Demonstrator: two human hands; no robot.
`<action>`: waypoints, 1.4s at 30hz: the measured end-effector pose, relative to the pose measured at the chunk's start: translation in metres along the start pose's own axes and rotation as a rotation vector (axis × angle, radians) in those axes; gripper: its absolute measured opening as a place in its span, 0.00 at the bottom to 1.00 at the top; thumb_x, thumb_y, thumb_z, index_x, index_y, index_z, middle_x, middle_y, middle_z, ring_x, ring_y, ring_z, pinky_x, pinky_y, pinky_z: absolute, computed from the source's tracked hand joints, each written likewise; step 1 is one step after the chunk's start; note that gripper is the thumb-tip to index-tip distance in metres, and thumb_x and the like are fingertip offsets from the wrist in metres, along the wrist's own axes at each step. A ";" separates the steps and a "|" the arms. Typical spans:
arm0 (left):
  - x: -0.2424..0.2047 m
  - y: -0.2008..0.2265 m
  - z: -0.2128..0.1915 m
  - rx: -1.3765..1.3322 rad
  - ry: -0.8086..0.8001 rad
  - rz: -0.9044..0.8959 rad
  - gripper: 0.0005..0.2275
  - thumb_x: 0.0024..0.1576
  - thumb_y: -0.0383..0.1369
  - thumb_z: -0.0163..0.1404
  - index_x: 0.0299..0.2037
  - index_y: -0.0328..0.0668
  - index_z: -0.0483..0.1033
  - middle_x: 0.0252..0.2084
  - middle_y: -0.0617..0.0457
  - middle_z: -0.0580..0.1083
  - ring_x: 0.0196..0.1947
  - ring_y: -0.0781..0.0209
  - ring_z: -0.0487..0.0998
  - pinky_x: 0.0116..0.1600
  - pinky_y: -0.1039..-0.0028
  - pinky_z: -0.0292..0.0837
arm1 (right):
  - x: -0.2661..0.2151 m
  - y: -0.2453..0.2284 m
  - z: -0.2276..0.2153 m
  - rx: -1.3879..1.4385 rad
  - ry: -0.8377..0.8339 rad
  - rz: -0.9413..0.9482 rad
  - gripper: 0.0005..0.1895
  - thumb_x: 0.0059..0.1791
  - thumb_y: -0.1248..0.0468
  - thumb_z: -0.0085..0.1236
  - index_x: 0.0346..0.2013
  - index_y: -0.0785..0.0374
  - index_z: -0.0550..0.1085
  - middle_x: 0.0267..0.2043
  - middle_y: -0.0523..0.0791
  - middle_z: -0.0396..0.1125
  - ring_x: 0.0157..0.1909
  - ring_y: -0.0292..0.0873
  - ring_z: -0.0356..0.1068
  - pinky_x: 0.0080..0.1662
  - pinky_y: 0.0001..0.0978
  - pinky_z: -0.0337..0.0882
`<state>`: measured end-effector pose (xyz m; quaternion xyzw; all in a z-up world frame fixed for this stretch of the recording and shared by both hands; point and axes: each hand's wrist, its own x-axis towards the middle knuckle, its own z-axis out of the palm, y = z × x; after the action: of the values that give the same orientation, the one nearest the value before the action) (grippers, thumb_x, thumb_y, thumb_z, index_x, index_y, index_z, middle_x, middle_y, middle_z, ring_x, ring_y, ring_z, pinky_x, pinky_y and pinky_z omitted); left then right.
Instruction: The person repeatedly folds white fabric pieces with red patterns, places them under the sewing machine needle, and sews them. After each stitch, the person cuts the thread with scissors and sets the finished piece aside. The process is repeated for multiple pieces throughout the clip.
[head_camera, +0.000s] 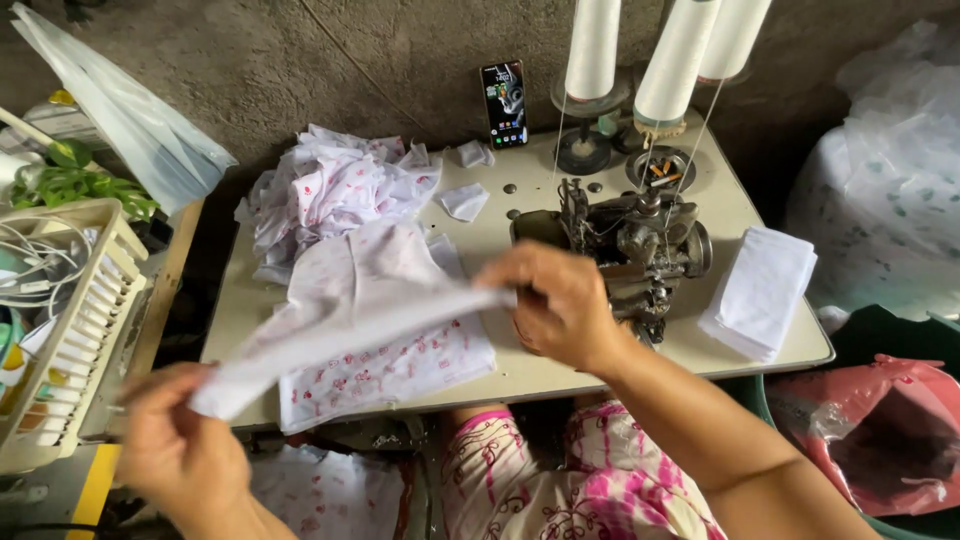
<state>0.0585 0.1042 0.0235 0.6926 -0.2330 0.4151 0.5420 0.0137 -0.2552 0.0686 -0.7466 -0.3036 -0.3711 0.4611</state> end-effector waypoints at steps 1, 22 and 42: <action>-0.013 -0.013 -0.003 -0.175 -0.022 -0.105 0.12 0.56 0.07 0.42 0.43 0.29 0.69 0.46 0.41 0.71 0.49 0.53 0.75 0.62 0.66 0.80 | -0.012 0.003 0.002 0.053 -0.074 0.046 0.18 0.41 0.87 0.49 0.40 0.71 0.73 0.36 0.50 0.73 0.37 0.45 0.76 0.40 0.24 0.81; -0.142 -0.199 0.173 0.242 -0.407 -0.373 0.18 0.53 0.30 0.58 0.53 0.41 0.72 0.42 0.48 0.77 0.42 0.51 0.77 0.52 0.66 0.70 | -0.184 0.013 -0.040 -0.192 -0.244 0.606 0.06 0.49 0.67 0.58 0.28 0.62 0.77 0.30 0.44 0.74 0.29 0.39 0.75 0.37 0.28 0.81; -0.211 0.119 0.349 -0.535 -0.762 -0.381 0.02 0.59 0.26 0.53 0.39 0.37 0.76 0.34 0.48 0.78 0.33 0.58 0.80 0.38 0.77 0.79 | -0.229 0.100 -0.216 -0.671 -0.167 1.166 0.03 0.38 0.66 0.64 0.24 0.62 0.78 0.39 0.43 0.73 0.35 0.48 0.74 0.39 0.37 0.72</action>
<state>-0.0356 -0.2885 -0.1086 0.6620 -0.3820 -0.0478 0.6431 -0.0895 -0.5173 -0.1042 -0.9172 0.2459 -0.0768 0.3039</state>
